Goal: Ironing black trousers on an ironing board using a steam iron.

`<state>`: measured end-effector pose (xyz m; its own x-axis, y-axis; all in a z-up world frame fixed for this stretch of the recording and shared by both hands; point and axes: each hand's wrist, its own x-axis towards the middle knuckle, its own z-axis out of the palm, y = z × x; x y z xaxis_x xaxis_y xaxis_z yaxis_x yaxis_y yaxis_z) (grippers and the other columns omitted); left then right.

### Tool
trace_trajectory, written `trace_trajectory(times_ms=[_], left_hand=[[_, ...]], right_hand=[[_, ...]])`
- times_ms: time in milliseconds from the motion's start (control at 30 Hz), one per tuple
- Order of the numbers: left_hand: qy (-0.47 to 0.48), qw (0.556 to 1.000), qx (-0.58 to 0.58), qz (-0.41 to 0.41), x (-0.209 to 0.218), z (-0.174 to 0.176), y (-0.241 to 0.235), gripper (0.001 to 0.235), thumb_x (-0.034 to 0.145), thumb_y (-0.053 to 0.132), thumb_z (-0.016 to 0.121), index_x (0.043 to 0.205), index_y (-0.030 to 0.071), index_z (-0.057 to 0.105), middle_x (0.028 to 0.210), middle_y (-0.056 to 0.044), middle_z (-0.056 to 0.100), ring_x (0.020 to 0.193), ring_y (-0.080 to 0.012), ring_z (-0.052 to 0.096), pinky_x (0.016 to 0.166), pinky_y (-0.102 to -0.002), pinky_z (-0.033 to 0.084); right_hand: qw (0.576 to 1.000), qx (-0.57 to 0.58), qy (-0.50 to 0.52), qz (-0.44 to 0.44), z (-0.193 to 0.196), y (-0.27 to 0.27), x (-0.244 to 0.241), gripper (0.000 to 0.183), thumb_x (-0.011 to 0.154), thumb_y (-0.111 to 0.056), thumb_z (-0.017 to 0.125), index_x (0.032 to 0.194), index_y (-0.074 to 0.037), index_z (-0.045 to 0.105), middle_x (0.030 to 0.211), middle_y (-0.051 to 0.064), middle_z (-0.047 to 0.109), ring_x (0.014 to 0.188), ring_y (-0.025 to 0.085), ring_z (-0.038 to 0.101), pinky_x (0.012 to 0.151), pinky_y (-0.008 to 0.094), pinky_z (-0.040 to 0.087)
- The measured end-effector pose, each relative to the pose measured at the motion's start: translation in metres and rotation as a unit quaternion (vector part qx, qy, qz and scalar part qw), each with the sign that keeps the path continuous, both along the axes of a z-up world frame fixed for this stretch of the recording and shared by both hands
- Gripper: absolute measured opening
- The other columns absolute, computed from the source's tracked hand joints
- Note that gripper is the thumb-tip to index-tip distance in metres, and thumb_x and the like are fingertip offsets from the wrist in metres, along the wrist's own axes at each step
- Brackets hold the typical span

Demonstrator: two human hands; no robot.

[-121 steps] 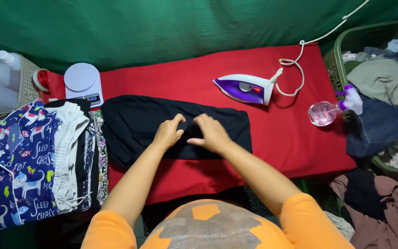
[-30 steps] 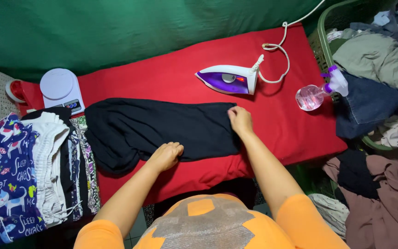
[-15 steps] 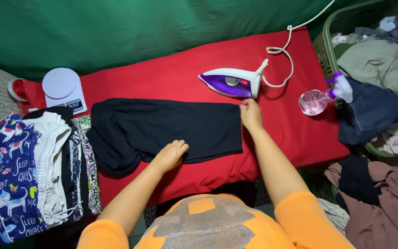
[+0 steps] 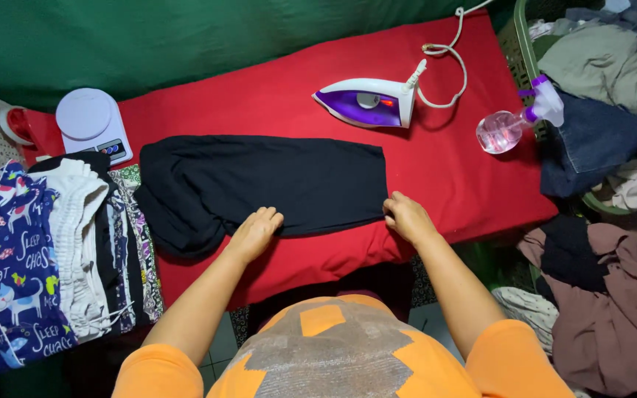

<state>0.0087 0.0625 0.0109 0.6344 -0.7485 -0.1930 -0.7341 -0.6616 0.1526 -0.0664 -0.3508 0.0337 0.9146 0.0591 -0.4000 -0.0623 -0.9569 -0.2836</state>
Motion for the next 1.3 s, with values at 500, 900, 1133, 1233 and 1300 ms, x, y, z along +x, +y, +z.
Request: trace_trajectory(times_ms=[500,900,1133,1233,1300], left_hand=[[-0.018,0.993,-0.049,-0.107,-0.059,0.033,0.001,0.066,0.069,0.053,0.085,0.113,0.015,0.055,0.111,-0.007,0.054,0.108,-0.0262,0.052,0.087,-0.042,0.047],[0.046,0.986,-0.060,-0.150,-0.094,0.001,-0.019,0.011,0.096,0.028,0.058,0.101,0.020,0.063,0.098,-0.002,0.065,0.095,-0.0251,0.063,0.081,-0.040,0.050],[0.173,0.979,-0.017,-0.110,-0.080,0.020,-0.034,0.032,0.086,0.041,0.065,0.108,0.018,0.064,0.109,-0.005,0.065,0.106,-0.0291,0.061,0.088,-0.045,0.052],[0.068,0.995,-0.039,-0.062,-0.069,0.041,-0.064,0.052,0.082,0.045,0.073,0.122,0.017,0.057,0.121,-0.006,0.055,0.114,-0.0270,0.054,0.092,-0.042,0.048],[-0.005,0.998,-0.054,-0.024,-0.063,0.033,-0.084,0.060,0.082,0.037,0.077,0.132,0.015,0.052,0.128,-0.007,0.050,0.117,-0.0260,0.051,0.093,-0.041,0.047]], right_hand=[[0.856,0.019,-0.168,-0.488,-0.075,-0.059,-0.109,0.030,0.097,-0.023,0.060,0.123,-0.019,0.045,0.109,0.008,0.063,0.108,0.035,0.066,0.087,0.054,0.053],[0.462,0.605,-0.016,-0.648,-0.132,-0.014,-0.151,0.065,0.104,-0.053,0.062,0.144,-0.004,0.044,0.129,0.022,0.059,0.113,0.040,0.066,0.102,0.061,0.051],[0.817,0.218,0.088,-0.526,-0.151,-0.088,-0.176,0.049,0.089,-0.049,0.074,0.110,-0.004,0.067,0.092,0.014,0.062,0.085,0.034,0.066,0.074,0.057,0.060],[0.919,-0.103,0.164,-0.343,-0.109,-0.095,-0.125,0.063,0.088,-0.066,0.066,0.122,-0.014,0.076,0.122,0.021,0.075,0.122,0.038,0.068,0.092,0.060,0.055],[0.912,-0.161,0.202,-0.319,-0.068,-0.067,-0.080,0.059,0.087,-0.063,0.066,0.125,-0.018,0.077,0.124,0.019,0.076,0.123,0.036,0.068,0.093,0.061,0.054]])
